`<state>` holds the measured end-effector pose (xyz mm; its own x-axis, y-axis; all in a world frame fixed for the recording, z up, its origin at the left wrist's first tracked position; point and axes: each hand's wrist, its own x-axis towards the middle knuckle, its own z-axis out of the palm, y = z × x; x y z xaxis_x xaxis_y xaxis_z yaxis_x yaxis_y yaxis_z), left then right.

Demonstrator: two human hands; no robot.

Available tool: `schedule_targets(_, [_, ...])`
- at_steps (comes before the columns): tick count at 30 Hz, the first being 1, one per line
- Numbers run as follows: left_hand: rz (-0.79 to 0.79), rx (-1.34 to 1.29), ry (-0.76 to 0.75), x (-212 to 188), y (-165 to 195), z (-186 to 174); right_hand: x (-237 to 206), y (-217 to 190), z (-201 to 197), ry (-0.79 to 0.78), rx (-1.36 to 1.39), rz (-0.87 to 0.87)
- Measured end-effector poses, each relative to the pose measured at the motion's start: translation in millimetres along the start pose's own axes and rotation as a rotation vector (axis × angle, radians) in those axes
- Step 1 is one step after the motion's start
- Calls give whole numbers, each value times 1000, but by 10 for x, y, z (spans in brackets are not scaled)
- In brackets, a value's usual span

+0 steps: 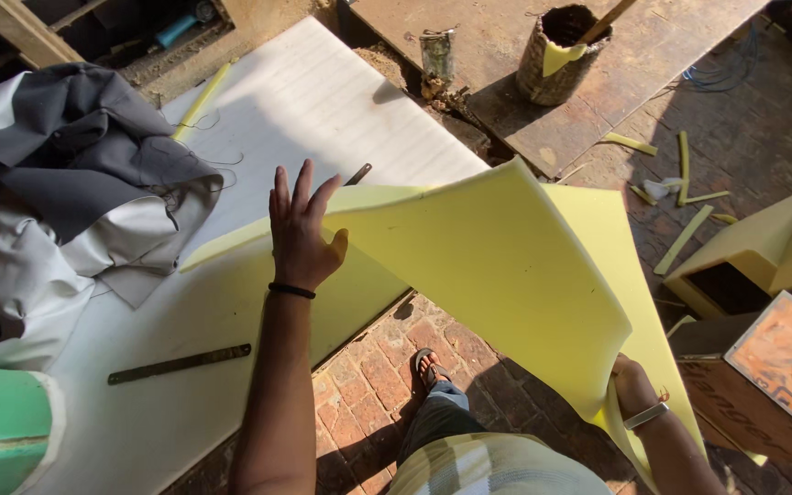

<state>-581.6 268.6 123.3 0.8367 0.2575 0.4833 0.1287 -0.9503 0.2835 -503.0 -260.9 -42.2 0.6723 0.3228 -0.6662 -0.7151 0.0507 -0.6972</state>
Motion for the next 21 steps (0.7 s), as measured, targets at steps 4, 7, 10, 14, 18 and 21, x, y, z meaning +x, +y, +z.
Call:
schedule_targets(4, [146,-269,-399,193,1231,264,-819,583,-800,108,172,-24])
schedule_targets(7, [72,-384,-626,-125,2101,353,-1529,1169,-1205,219,266,-47])
schedule_targets(10, [281,-432,-649,-619,2902,334,-2275,1751,-1646,356,203,-104])
schedule_targets(14, [528,-466,-755,-1218,3948,389,-3206,2366,-2267,499,-40,-250])
schedule_targets(18, [693,-467,-791,-1620,4761,528,-3823,2560,-2769,519,97,-454])
schedule_targets(21, [741,-437,-869,-1775,5133,649,-4002,2510,-2969,643,109,-550])
